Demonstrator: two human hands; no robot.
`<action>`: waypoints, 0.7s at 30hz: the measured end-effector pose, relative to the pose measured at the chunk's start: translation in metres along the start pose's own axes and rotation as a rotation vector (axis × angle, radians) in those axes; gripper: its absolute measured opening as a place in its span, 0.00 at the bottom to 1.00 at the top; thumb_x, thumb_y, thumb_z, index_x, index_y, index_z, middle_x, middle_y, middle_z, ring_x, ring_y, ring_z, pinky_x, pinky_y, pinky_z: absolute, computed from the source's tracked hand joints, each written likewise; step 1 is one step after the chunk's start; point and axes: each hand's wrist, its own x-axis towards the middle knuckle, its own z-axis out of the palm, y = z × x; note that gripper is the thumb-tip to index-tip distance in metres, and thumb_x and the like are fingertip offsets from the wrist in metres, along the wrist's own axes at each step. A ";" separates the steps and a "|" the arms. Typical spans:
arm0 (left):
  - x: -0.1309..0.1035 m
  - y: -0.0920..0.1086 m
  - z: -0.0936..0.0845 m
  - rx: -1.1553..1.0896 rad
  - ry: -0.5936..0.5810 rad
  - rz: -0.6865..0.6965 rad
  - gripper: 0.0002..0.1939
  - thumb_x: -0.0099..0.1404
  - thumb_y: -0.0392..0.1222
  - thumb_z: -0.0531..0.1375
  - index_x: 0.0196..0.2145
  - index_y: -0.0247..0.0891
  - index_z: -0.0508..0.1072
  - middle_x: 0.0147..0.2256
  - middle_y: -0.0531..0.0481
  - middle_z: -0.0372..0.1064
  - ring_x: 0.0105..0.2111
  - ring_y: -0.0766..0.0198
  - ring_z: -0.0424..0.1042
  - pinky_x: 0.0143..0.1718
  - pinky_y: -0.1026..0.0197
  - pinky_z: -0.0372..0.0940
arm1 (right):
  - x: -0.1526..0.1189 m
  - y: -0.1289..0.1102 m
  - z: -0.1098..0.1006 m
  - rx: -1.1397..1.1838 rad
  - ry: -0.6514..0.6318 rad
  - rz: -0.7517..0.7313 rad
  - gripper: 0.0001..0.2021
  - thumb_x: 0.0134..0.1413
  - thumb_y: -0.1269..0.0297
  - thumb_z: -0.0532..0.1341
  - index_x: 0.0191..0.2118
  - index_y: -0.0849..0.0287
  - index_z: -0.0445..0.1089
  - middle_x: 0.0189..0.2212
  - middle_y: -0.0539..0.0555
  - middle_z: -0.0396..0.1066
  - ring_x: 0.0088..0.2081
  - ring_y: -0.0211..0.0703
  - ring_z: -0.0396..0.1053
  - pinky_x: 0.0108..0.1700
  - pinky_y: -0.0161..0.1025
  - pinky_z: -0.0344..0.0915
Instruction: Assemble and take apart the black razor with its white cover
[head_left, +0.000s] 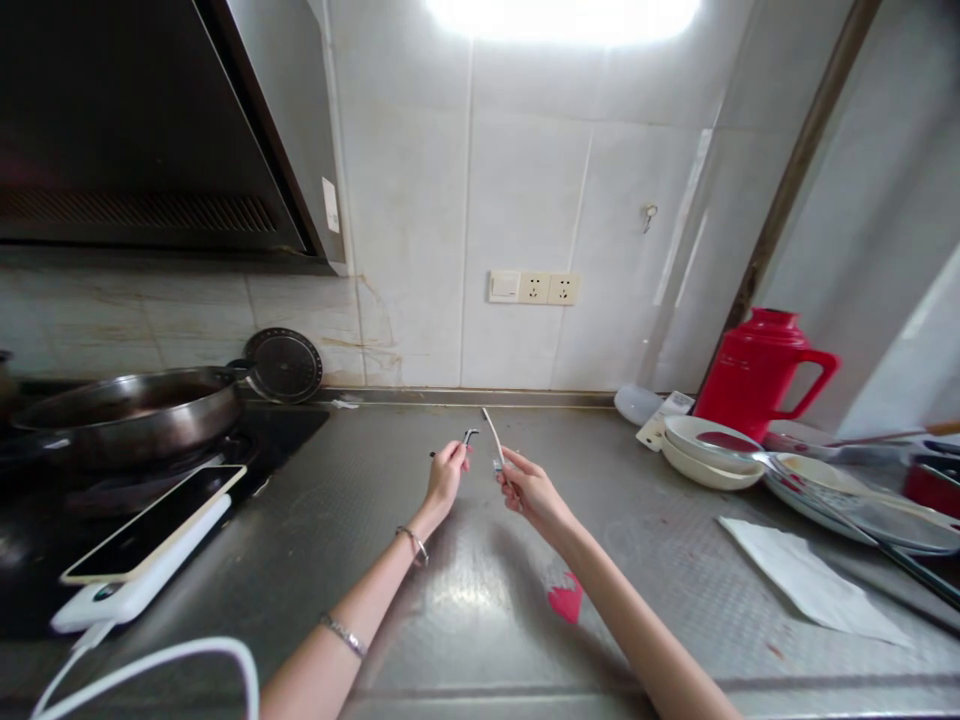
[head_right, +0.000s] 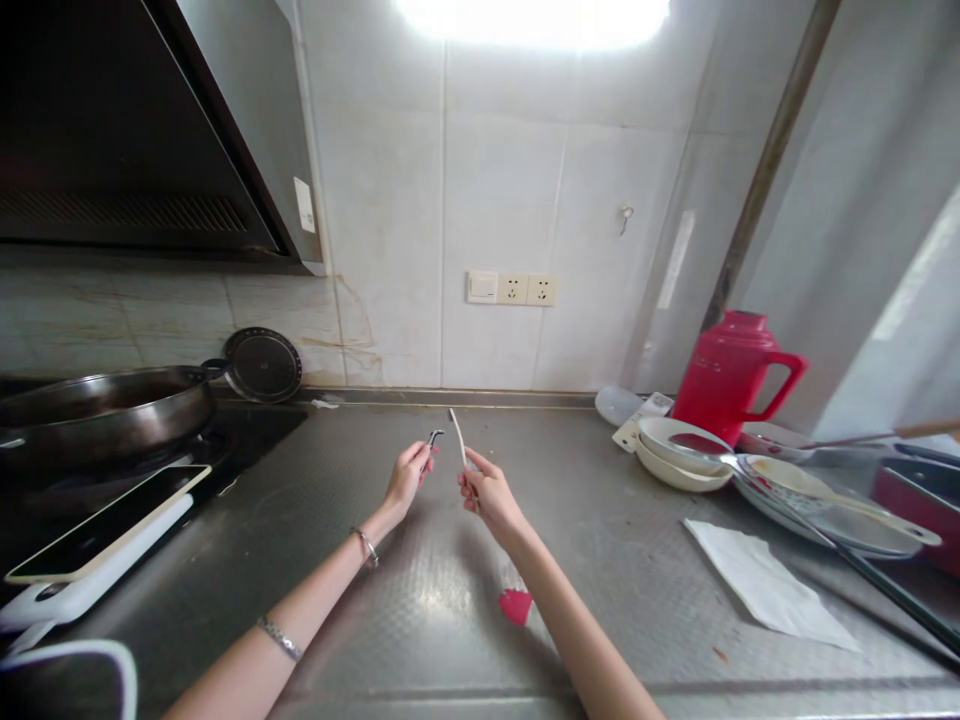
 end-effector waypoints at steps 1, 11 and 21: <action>0.000 -0.001 0.000 0.016 -0.001 0.021 0.13 0.58 0.49 0.54 0.27 0.36 0.69 0.18 0.56 0.59 0.16 0.72 0.54 0.18 0.68 0.48 | -0.010 0.003 0.006 0.052 -0.011 0.024 0.26 0.40 0.66 0.63 0.51 0.54 0.65 0.20 0.45 0.60 0.18 0.29 0.52 0.18 0.27 0.45; -0.008 0.009 0.002 0.115 0.051 0.169 0.11 0.59 0.45 0.53 0.24 0.36 0.68 0.19 0.56 0.57 0.19 0.70 0.56 0.22 0.67 0.51 | -0.045 0.015 0.023 0.328 0.059 0.065 0.28 0.39 0.67 0.64 0.51 0.56 0.63 0.19 0.45 0.57 0.18 0.29 0.50 0.18 0.27 0.42; -0.010 0.011 0.004 0.115 0.058 0.187 0.12 0.57 0.46 0.54 0.30 0.34 0.70 0.21 0.54 0.60 0.22 0.68 0.59 0.24 0.66 0.54 | -0.059 0.022 0.030 0.388 0.048 0.102 0.25 0.41 0.67 0.64 0.50 0.56 0.64 0.18 0.44 0.58 0.17 0.28 0.50 0.18 0.27 0.40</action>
